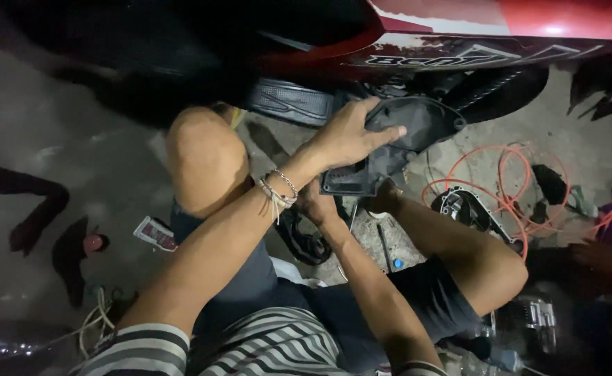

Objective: Cleaning a motorcycle engine cover and applying sealant to the edges for reassembly.

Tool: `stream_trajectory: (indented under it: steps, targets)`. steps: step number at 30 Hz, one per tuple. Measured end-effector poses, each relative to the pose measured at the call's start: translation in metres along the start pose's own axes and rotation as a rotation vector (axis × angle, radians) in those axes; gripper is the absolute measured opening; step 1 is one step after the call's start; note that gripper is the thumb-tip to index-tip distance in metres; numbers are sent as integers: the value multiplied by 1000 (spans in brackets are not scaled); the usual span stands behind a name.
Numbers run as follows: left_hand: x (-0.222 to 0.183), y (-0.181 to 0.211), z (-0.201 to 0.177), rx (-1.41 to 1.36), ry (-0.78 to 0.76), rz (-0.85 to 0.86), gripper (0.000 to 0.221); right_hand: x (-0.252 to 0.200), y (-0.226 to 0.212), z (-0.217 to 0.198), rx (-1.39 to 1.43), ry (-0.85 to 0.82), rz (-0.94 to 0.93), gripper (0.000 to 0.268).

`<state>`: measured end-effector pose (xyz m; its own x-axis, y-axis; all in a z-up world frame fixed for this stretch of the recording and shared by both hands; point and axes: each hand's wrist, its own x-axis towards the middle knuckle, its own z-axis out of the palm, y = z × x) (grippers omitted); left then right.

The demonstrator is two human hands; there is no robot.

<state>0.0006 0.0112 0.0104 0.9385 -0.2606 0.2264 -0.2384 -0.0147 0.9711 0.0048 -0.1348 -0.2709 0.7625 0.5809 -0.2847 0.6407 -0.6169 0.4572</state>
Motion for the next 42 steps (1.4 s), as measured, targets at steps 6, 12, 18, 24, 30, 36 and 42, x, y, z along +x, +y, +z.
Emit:
stream_trajectory:
  steps: [6,12,18,24,30,36,42]
  targets:
    - [3,3,1,38,-30,-74,76,-12,13,2,-42,-25,-32,30]
    - [1,9,5,72,-35,-65,84,-67,34,-51,653,-76,121,31]
    - [3,8,4,71,-37,-89,82,-127,48,-171,583,-91,192,21]
    - [-4,18,8,48,-60,-121,89,-173,77,-135,1034,343,186,34]
    - [-7,18,11,15,-32,-65,87,-189,84,-140,1251,509,407,23]
    - [2,-3,9,32,-29,-44,88,-187,44,-139,1298,931,430,24]
    - [16,-22,18,154,19,13,87,-180,-48,-129,1609,963,349,10]
